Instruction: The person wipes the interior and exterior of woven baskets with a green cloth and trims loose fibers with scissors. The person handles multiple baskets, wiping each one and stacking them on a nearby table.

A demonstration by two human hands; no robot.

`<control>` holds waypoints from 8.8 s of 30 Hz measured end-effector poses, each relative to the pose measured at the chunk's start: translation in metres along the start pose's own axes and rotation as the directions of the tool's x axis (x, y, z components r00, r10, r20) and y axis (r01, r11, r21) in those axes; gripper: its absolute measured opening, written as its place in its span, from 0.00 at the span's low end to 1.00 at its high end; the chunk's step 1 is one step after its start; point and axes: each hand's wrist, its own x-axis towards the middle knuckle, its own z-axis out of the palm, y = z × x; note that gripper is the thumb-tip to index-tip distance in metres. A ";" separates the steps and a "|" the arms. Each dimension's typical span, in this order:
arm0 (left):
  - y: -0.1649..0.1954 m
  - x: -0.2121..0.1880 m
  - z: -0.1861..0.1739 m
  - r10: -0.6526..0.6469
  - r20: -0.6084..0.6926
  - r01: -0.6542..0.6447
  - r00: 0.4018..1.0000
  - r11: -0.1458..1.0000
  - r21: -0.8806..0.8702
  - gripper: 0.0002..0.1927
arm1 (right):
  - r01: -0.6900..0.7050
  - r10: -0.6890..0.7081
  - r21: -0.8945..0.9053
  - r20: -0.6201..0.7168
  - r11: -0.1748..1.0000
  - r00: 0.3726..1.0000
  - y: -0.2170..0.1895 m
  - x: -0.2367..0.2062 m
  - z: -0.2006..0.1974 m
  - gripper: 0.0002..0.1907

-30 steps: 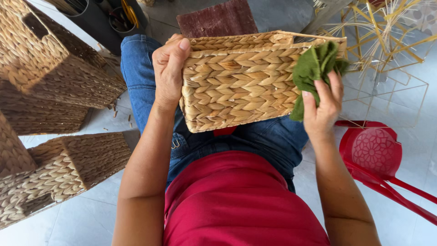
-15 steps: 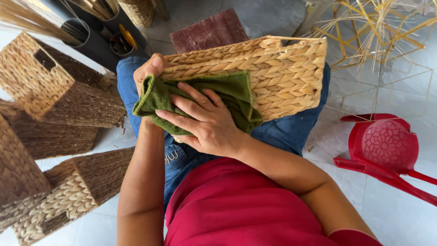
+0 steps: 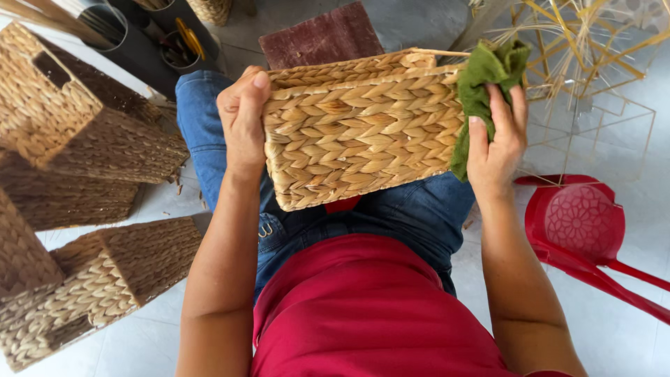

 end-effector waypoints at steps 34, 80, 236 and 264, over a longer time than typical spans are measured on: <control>0.011 0.003 0.005 -0.099 -0.055 0.097 0.994 0.995 -0.034 0.23 | -0.220 0.335 0.702 -0.027 0.678 0.942 0.028 0.025 -0.023 0.19; 0.007 -0.003 0.003 -0.079 -0.041 0.076 0.996 0.996 -0.053 0.24 | -0.189 0.198 0.138 -0.057 0.972 0.978 0.038 -0.012 -0.016 0.25; -0.069 0.035 0.006 -0.153 0.013 0.148 0.988 0.926 -0.347 0.23 | 0.475 -0.460 0.022 0.286 0.880 0.840 -0.139 0.016 0.091 0.27; -0.062 0.029 0.004 -0.105 -0.006 0.102 0.994 0.979 -0.175 0.24 | 0.534 -0.563 0.183 0.338 0.825 0.754 -0.101 -0.036 0.066 0.16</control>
